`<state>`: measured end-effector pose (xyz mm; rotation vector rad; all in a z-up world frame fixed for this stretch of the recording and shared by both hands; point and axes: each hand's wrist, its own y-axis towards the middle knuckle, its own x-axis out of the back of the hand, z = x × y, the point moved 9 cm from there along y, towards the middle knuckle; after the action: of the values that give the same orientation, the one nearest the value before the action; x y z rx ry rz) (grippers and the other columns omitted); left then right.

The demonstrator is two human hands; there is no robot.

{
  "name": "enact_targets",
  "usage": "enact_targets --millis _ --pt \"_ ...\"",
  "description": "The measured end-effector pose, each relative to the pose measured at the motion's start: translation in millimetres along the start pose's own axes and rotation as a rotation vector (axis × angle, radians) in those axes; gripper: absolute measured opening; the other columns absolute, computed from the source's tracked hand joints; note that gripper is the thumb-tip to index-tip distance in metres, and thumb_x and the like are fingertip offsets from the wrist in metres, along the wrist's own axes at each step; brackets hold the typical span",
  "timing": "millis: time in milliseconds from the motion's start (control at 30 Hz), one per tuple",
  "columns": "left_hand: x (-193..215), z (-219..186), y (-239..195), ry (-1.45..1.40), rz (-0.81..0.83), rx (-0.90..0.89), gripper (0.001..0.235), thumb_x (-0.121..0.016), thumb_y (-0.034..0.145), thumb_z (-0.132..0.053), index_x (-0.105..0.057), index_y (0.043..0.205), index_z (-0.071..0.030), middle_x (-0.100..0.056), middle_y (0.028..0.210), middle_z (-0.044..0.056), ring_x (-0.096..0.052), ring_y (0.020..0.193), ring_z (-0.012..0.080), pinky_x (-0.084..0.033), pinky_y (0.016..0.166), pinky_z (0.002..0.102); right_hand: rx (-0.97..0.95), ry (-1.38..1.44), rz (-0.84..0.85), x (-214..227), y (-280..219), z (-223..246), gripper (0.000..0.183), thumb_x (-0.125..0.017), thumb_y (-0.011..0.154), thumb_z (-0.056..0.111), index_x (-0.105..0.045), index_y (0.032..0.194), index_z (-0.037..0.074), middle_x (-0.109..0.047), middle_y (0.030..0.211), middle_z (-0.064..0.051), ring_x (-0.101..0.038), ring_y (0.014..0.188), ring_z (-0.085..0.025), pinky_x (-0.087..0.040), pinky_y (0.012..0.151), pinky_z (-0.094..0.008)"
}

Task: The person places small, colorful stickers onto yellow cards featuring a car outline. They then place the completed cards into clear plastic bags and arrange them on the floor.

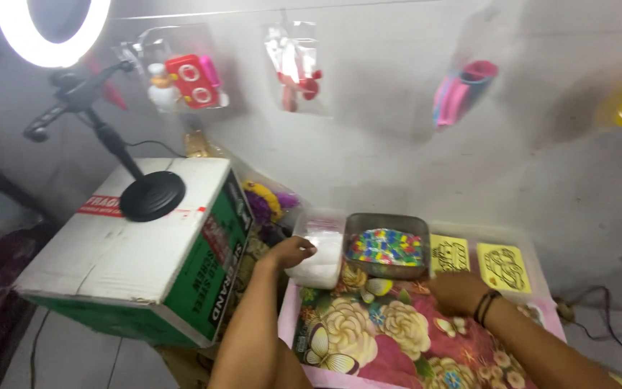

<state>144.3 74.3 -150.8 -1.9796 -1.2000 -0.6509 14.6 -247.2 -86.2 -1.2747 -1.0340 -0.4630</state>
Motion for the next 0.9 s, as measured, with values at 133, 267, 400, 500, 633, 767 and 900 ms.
enact_targets --millis 133,267,400,500,633,767,900 --pt "8 -17 -7 -0.02 -0.009 0.013 0.048 -0.055 0.099 -0.043 -0.069 0.13 -0.009 -0.063 0.142 0.01 -0.058 0.132 0.0291 -0.045 0.106 0.044 -0.13 0.03 0.345 -71 20 -43 0.045 -0.056 0.097 0.03 -0.052 0.14 0.02 -0.049 0.069 0.016 -0.044 0.056 0.001 -0.039 0.048 -0.012" --pt "-4 -16 2 -0.001 0.05 0.075 0.048 -0.053 0.099 -0.043 -0.067 0.132 -0.011 -0.057 0.148 0.01 -0.053 0.137 0.03 -0.044 0.108 0.045 -0.132 0.036 0.298 -69 23 -58 0.035 -0.055 0.101 0.057 -0.063 0.102 0.023 -0.067 0.093 0.01 -0.062 0.079 -0.003 -0.054 0.069 -0.021" --pt "-56 4 43 0.364 0.327 0.062 0.051 -0.038 0.106 -0.041 -0.06 0.138 -0.007 -0.054 0.148 0.013 -0.054 0.131 0.0327 -0.046 0.104 0.047 -0.086 0.009 0.314 -87 27 -60 0.045 -0.061 0.098 0.062 -0.063 0.08 0.02 -0.073 0.083 0.005 -0.066 0.069 -0.009 -0.049 0.062 -0.028" --pt "-74 1 49 0.568 0.426 0.037 0.056 -0.031 0.109 -0.041 -0.059 0.137 -0.002 -0.054 0.147 0.016 -0.056 0.128 0.0344 -0.048 0.1 0.05 -0.084 0.009 0.3 -80 21 -55 0.053 -0.06 0.098 0.066 -0.062 0.073 0.02 -0.07 0.083 0.003 -0.064 0.069 -0.012 -0.048 0.064 -0.03" --pt "-77 -2 45 0.616 0.394 0.126 0.067 -0.029 0.106 -0.055 -0.06 0.137 -0.005 -0.049 0.15 0.019 -0.048 0.136 0.0371 -0.038 0.11 0.052 -0.117 0.023 0.306 -82 24 -58 0.05 -0.059 0.098 0.068 -0.058 0.082 0.02 -0.068 0.09 0.004 -0.061 0.073 -0.011 -0.047 0.065 -0.03" --pt "-68 -8 30 0.47 0.334 0.25 0.074 -0.036 0.101 -0.062 -0.049 0.149 -0.008 -0.034 0.16 0.019 -0.027 0.147 0.0447 -0.039 0.111 0.058 -0.078 0.014 0.301 -82 30 -53 0.046 -0.057 0.098 0.06 -0.058 0.073 0.022 -0.067 0.081 0.005 -0.06 0.067 -0.01 -0.046 0.062 -0.029" --pt "-67 6 50 0.392 0.213 0.226 0.059 -0.042 0.103 -0.051 -0.05 0.137 -0.003 -0.041 0.147 0.018 -0.03 0.137 0.042 -0.038 0.107 0.053 -0.084 -0.015 0.287 -83 32 -53 0.05 -0.058 0.098 0.066 -0.064 0.081 0.019 -0.071 0.091 0.001 -0.065 0.076 -0.014 -0.05 0.068 -0.032"
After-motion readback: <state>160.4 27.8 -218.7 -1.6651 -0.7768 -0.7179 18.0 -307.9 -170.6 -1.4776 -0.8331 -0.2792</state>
